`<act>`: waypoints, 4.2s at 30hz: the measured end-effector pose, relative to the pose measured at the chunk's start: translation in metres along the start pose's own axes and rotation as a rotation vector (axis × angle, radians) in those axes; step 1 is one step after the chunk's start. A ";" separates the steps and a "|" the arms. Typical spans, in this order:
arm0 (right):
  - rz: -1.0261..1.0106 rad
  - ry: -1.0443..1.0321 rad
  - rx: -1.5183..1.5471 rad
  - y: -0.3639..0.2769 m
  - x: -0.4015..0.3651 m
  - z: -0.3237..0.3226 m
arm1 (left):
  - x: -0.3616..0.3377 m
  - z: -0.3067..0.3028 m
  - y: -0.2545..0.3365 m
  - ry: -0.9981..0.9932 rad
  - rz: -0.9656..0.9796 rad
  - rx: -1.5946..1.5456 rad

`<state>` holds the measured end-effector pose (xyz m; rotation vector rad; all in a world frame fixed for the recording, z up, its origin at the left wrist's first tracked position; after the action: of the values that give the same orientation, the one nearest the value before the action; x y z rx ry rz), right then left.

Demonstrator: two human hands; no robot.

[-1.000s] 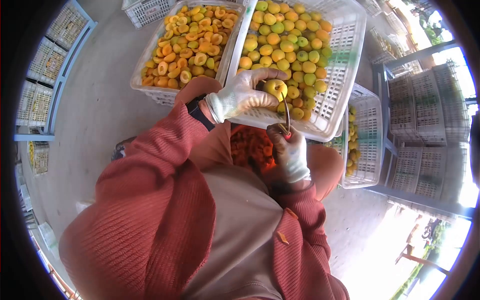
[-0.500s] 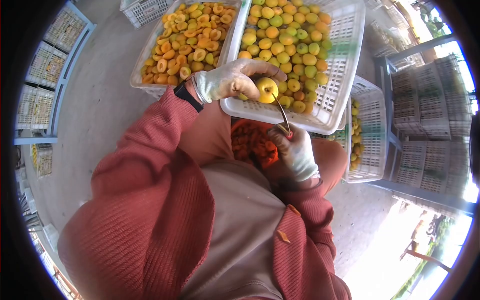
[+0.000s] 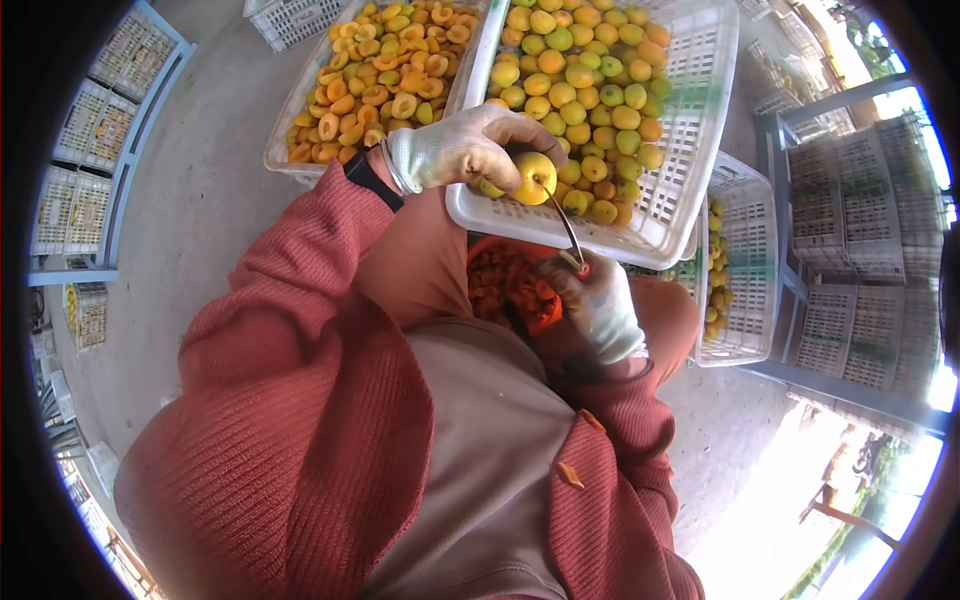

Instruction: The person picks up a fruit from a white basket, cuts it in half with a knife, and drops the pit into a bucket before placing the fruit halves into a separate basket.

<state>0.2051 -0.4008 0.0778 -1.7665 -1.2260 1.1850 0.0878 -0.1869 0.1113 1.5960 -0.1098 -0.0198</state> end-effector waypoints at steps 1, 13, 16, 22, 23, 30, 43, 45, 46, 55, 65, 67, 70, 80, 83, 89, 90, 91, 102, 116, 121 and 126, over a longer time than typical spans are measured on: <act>0.024 -0.017 -0.016 0.000 0.001 0.000 | -0.001 0.000 0.001 0.010 -0.020 0.028; -0.080 -0.014 0.117 0.018 0.025 0.019 | 0.009 0.038 -0.036 0.143 0.206 -0.768; -0.222 0.008 0.162 -0.009 0.025 0.021 | 0.016 0.043 -0.049 0.168 0.291 -0.830; -0.109 0.032 0.117 0.007 0.038 0.032 | 0.025 0.060 -0.055 0.303 0.302 -0.809; -0.061 0.081 0.202 0.012 0.043 0.033 | 0.026 0.066 -0.057 0.329 0.246 -0.850; -0.208 0.062 -0.145 0.012 0.035 0.022 | 0.026 0.054 -0.048 0.389 0.141 -0.285; 0.063 0.293 0.195 0.034 0.050 0.019 | 0.035 0.066 -0.049 0.467 0.091 -0.484; 0.084 0.253 0.081 0.037 0.061 0.018 | 0.034 0.065 -0.054 0.328 0.134 -0.782; 0.107 0.210 -0.028 0.030 0.064 0.021 | 0.035 0.066 -0.055 0.325 0.135 -0.786; 0.144 0.268 0.054 0.021 0.069 0.022 | 0.036 0.060 -0.067 0.545 0.133 -0.606; 0.132 0.307 0.070 0.025 0.066 0.015 | 0.035 0.061 -0.057 0.514 0.205 -0.523; 0.105 0.313 0.052 0.018 0.063 0.013 | 0.027 0.057 -0.044 0.529 0.182 -0.308; 0.012 0.328 -0.045 0.004 0.059 0.011 | 0.028 0.055 -0.046 0.660 0.199 0.036; 0.034 0.371 0.016 0.023 0.063 0.017 | 0.041 0.055 -0.051 0.696 0.157 0.214; -0.036 0.436 -0.047 0.030 0.068 0.017 | 0.047 0.067 -0.043 0.752 0.055 0.004; -0.008 0.334 -0.063 0.035 0.047 0.024 | 0.059 0.046 -0.070 0.817 0.236 -0.431; 0.026 0.270 -0.039 0.034 0.038 0.024 | 0.056 0.041 -0.063 0.833 0.225 -0.530; 0.020 0.305 -0.001 0.029 0.033 0.021 | 0.053 0.033 -0.065 0.834 0.181 -0.457; -0.341 0.731 0.607 -0.013 0.055 -0.023 | 0.052 0.080 -0.053 0.609 0.268 1.067; -0.676 0.844 -0.337 -0.012 0.045 -0.030 | 0.084 0.121 -0.093 0.803 0.260 -1.046; -0.444 0.791 0.633 -0.011 0.027 -0.046 | 0.067 0.096 -0.076 0.359 0.124 -0.342; -0.423 0.786 0.274 0.001 0.019 -0.033 | 0.059 0.097 -0.070 0.219 0.045 -1.370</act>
<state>0.2391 -0.3838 0.0830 -1.4406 -0.8386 0.3230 0.1430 -0.2868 0.0421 0.2205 0.0465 0.0980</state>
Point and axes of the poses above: each hand's wrist, its own x-axis towards the middle knuckle, its own z-axis out of the palm, y = z × x, the point moved 3 cm from there along x, towards the middle knuckle, and after that the axes turned 13 degrees about -y, right-handed, at the moved point
